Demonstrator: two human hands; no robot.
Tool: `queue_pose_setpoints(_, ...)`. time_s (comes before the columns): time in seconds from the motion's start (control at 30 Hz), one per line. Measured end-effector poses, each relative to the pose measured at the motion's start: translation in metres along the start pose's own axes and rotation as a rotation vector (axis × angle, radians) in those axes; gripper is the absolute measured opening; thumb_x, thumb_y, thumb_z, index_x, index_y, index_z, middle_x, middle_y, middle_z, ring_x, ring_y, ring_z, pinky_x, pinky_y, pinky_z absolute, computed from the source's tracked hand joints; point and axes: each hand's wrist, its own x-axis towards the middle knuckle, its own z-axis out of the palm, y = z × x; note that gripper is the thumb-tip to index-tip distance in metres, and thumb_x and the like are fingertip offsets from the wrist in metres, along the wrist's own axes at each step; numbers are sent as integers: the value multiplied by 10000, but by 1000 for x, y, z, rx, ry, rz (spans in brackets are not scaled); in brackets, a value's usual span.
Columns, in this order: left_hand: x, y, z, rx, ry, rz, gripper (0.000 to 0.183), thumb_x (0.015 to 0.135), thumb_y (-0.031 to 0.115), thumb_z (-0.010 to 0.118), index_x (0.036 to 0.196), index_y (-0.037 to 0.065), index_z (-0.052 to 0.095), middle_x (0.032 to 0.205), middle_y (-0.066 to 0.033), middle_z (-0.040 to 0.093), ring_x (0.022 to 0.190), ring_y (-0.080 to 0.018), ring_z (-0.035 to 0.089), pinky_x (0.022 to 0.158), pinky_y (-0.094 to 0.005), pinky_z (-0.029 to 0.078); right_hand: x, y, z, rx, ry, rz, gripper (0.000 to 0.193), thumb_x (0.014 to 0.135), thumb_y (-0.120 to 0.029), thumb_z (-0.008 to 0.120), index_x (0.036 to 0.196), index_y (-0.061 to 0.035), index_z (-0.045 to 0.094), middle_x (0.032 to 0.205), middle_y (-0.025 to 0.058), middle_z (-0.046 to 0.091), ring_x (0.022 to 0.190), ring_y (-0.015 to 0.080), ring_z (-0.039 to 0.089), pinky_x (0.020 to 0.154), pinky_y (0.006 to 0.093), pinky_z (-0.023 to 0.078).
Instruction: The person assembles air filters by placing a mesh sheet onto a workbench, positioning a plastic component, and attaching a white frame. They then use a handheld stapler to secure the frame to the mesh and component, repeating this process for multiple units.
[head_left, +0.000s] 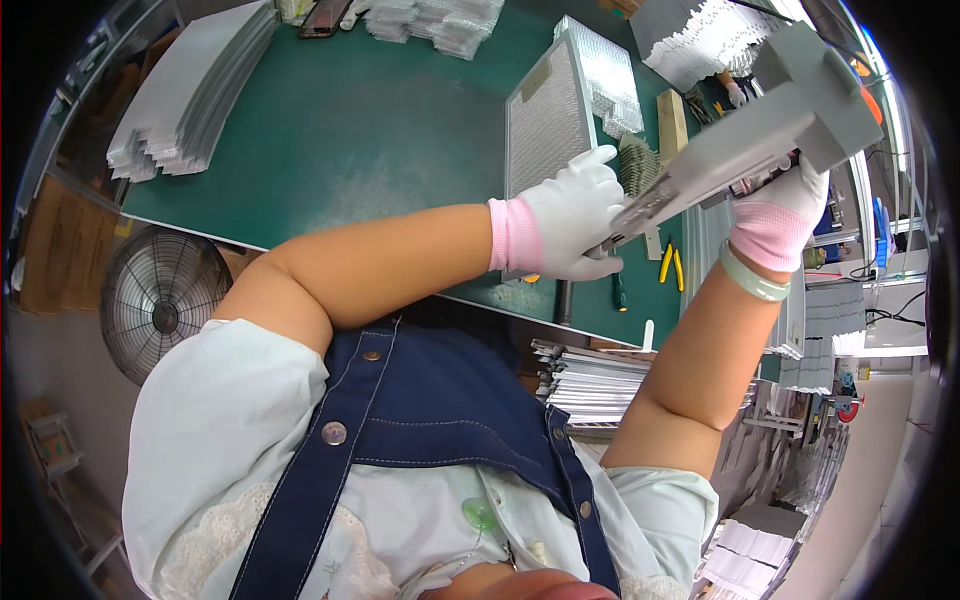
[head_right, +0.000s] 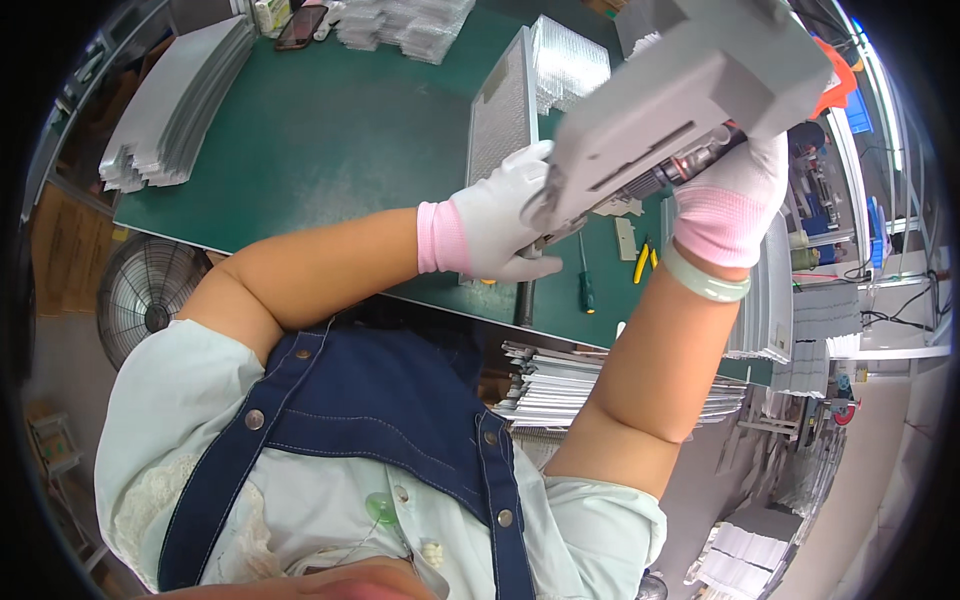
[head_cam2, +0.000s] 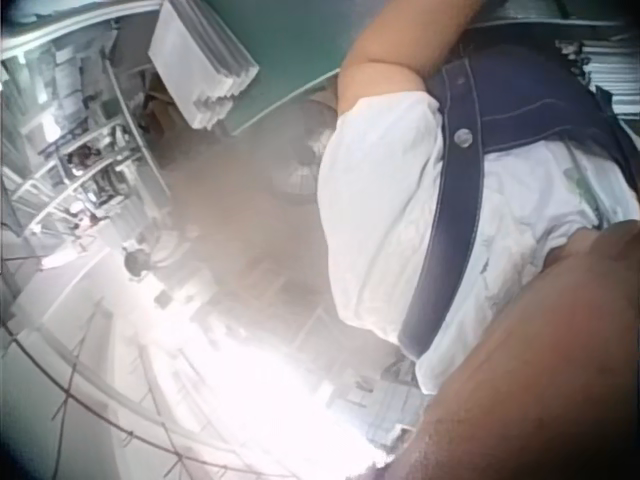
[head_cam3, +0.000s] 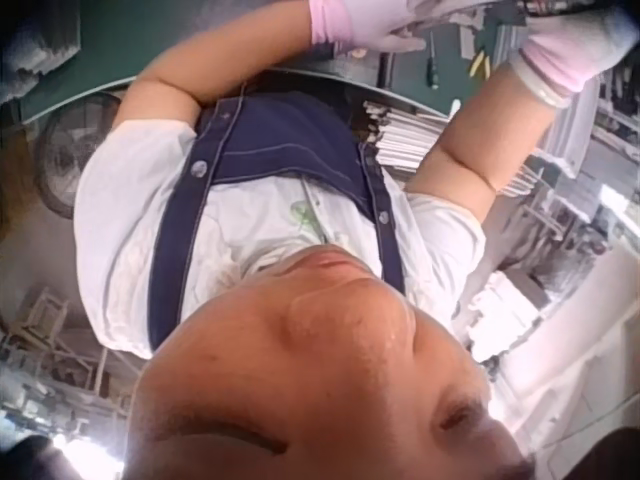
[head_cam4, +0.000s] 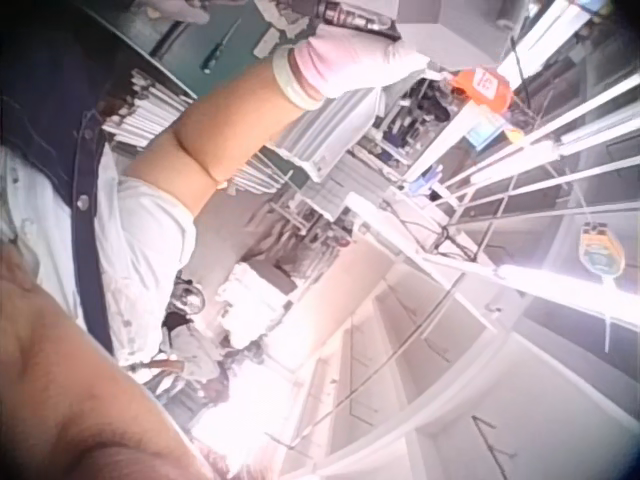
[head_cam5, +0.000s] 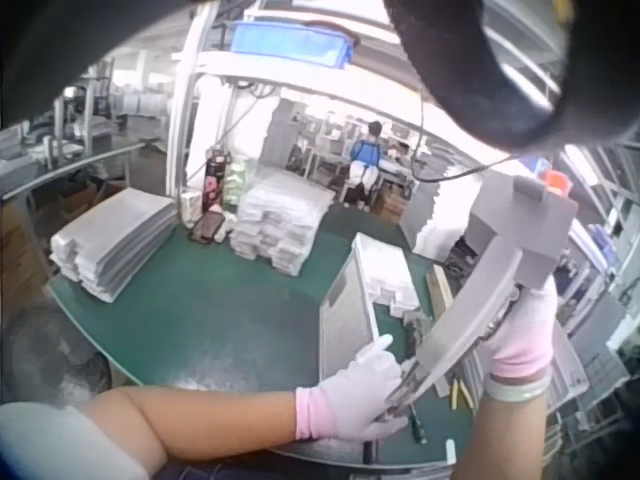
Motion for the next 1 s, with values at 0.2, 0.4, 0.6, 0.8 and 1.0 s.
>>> queue_pose_setpoints(0.2, -4, -6, 10, 25, 132, 67, 338, 762, 377, 691, 807, 53, 604, 784, -138, 534, 818, -337, 540, 1017, -496, 347, 7, 4, -5, 1, -42, 75, 288, 954, -294, 613, 1042, -23, 574, 840, 74, 555, 696, 196, 551, 641, 336, 505)
queue_pose_setpoints(0.4, -6, -4, 9, 21, 196, 88, 359, 750, 380, 683, 635, 51, 599, 691, -124, 534, 755, -319, 555, 985, -486, 372, 4, -1, -3, -63, -91, -26, 341, 944, -309, 619, 1083, -2, 565, 925, 134, 562, 811, 244, 587, 750, 411, 537)
queue_pose_setpoints(0.6, -8, -3, 7, 39, 214, 95, 352, 761, 379, 677, 685, 43, 608, 704, -133, 533, 765, -337, 556, 1004, -529, 367, -31, -4, 39, -121, 74, -138, 381, 959, -321, 620, 1113, 27, 588, 981, 138, 639, 835, 238, 680, 695, 355, 601)
queue_pose_setpoints(0.8, -10, 0, 7, 13, 245, 88, 329, 769, 370, 677, 844, 54, 625, 794, -149, 553, 805, -354, 564, 1051, -561, 340, -23, -7, 22, -171, -42, -196, 392, 951, -284, 626, 1180, 32, 590, 1044, 145, 669, 892, 245, 695, 787, 376, 609)
queue_pose_setpoints(1.0, -13, 3, -3, -14, 41, -24, 406, 856, 368, 650, 1165, 105, 621, 952, -84, 648, 846, -270, 662, 760, -415, 549, -64, 11, 76, -66, -259, -354, 329, 929, -236, 624, 1164, -5, 627, 1039, 132, 700, 890, 248, 706, 791, 392, 603)
